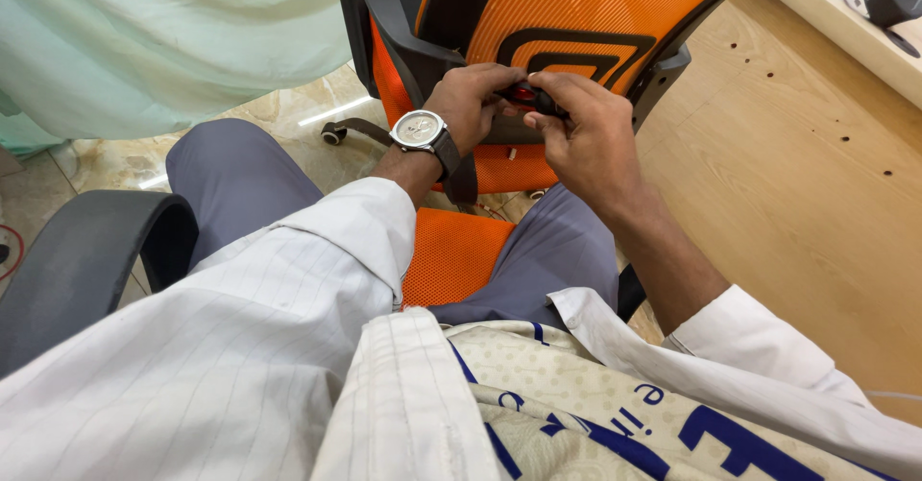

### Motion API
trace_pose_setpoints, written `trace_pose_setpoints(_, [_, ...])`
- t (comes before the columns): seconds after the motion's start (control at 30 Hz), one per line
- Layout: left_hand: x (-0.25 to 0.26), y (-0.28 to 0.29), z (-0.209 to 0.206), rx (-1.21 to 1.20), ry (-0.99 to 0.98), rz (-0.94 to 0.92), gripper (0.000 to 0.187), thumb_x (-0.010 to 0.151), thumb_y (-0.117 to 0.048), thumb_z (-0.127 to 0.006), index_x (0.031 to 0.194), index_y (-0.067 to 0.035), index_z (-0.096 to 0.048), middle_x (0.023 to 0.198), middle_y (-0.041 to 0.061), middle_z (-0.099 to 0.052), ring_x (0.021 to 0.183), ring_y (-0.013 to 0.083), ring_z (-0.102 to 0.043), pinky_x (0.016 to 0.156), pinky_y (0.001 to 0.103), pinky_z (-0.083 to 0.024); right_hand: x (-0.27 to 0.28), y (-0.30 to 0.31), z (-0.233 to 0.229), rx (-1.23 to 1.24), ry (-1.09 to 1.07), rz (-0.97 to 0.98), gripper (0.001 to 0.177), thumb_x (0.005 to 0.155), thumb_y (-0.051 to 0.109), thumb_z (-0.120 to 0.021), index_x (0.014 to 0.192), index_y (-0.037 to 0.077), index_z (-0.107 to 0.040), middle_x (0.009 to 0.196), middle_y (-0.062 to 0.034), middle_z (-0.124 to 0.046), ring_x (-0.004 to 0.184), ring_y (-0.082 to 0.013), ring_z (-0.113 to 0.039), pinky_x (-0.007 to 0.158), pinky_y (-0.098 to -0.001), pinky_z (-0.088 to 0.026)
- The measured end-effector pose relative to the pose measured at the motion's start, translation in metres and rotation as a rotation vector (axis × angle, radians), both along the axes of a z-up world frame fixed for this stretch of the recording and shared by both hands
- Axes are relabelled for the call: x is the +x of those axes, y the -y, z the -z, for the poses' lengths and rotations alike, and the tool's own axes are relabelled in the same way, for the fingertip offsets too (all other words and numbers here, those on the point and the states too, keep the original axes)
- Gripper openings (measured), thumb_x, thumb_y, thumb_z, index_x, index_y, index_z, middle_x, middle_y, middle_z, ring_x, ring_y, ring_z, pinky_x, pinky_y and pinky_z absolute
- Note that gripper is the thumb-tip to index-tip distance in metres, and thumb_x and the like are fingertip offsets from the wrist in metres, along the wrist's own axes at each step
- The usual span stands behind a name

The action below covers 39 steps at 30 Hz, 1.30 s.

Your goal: The person uses a screwdriver to tighten a screw on the backrest of an orange office chair. They hold the chair frame with one hand and turn the screwdriver with the other, working on the same fastener throughout the clip.

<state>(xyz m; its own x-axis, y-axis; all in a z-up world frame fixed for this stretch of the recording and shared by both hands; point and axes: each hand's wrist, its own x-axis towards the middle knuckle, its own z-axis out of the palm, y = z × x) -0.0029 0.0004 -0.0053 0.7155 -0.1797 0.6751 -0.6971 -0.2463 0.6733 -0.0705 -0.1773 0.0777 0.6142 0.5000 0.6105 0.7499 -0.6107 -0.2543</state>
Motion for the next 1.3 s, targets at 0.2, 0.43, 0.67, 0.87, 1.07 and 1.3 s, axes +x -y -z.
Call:
trace_pose_setpoints(0.2, [0.009, -0.007, 0.003, 0.056, -0.009, -0.020, 0.038, 0.087, 0.012, -0.064, 0.121, -0.003, -0.071, 0.115, 0.013, -0.076, 0.098, 0.0250, -0.078, 0.088, 0.032, -0.064, 0.004, -0.003, 0.011, -0.029, 0.086, -0.055, 0.033, 0.094, -0.003, -0.078, 0.125, -0.006, -0.069, 0.122, -0.0206, -0.073, 0.105, -0.0290, -0.076, 0.089, -0.0347, -0.064])
trace_pose_setpoints(0.43, [0.024, -0.008, -0.008, 0.120, -0.075, -0.041, 0.037, 0.088, 0.006, -0.068, 0.123, -0.007, -0.072, 0.116, 0.013, -0.077, 0.103, 0.0248, -0.076, 0.094, 0.034, -0.062, 0.016, -0.003, 0.000, -0.067, 0.079, 0.005, 0.034, 0.091, -0.002, -0.080, 0.123, -0.006, -0.070, 0.117, -0.0208, -0.074, 0.100, -0.0280, -0.077, 0.086, -0.0349, -0.064])
trace_pose_setpoints(0.67, [0.020, -0.007, -0.005, 0.083, -0.200, -0.004, 0.037, 0.083, 0.004, -0.076, 0.119, -0.008, -0.074, 0.116, 0.012, -0.076, 0.105, 0.0229, -0.076, 0.096, 0.032, -0.061, 0.005, 0.000, 0.012, -0.046, 0.057, 0.016, 0.035, 0.091, 0.002, -0.081, 0.123, -0.006, -0.070, 0.117, -0.0209, -0.074, 0.099, -0.0276, -0.077, 0.084, -0.0353, -0.064])
trace_pose_setpoints(0.87, [0.022, -0.014, -0.010, 0.040, -0.365, 0.000, 0.038, 0.072, 0.002, -0.081, 0.108, -0.009, -0.078, 0.108, 0.010, -0.078, 0.099, 0.0203, -0.077, 0.092, 0.031, -0.061, 0.000, -0.005, 0.015, -0.061, 0.078, -0.011, 0.037, 0.092, 0.006, -0.082, 0.125, -0.004, -0.070, 0.116, -0.0200, -0.074, 0.100, -0.0273, -0.077, 0.085, -0.0358, -0.064])
trace_pose_setpoints(1.07, [0.013, -0.009, -0.023, -0.295, -0.722, -0.336, 0.025, 0.085, -0.006, -0.061, 0.102, -0.005, -0.079, 0.100, 0.014, -0.079, 0.089, 0.0198, -0.078, 0.088, 0.031, -0.062, 0.000, -0.013, 0.015, -0.029, 0.054, -0.013, 0.043, 0.090, 0.021, -0.087, 0.123, -0.002, -0.071, 0.104, -0.0157, -0.076, 0.088, -0.0213, -0.076, 0.074, -0.0324, -0.064])
trace_pose_setpoints(1.3, [0.006, 0.007, -0.031, -0.868, -1.149, 0.009, 0.032, 0.093, -0.017, -0.068, 0.111, 0.009, -0.063, 0.102, 0.018, -0.070, 0.085, 0.0260, -0.075, 0.079, 0.040, -0.066, 0.003, -0.014, 0.016, -0.039, -0.007, 0.022, 0.047, 0.086, 0.027, -0.088, 0.121, 0.000, -0.073, 0.099, -0.0137, -0.076, 0.084, -0.0190, -0.076, 0.069, -0.0310, -0.063])
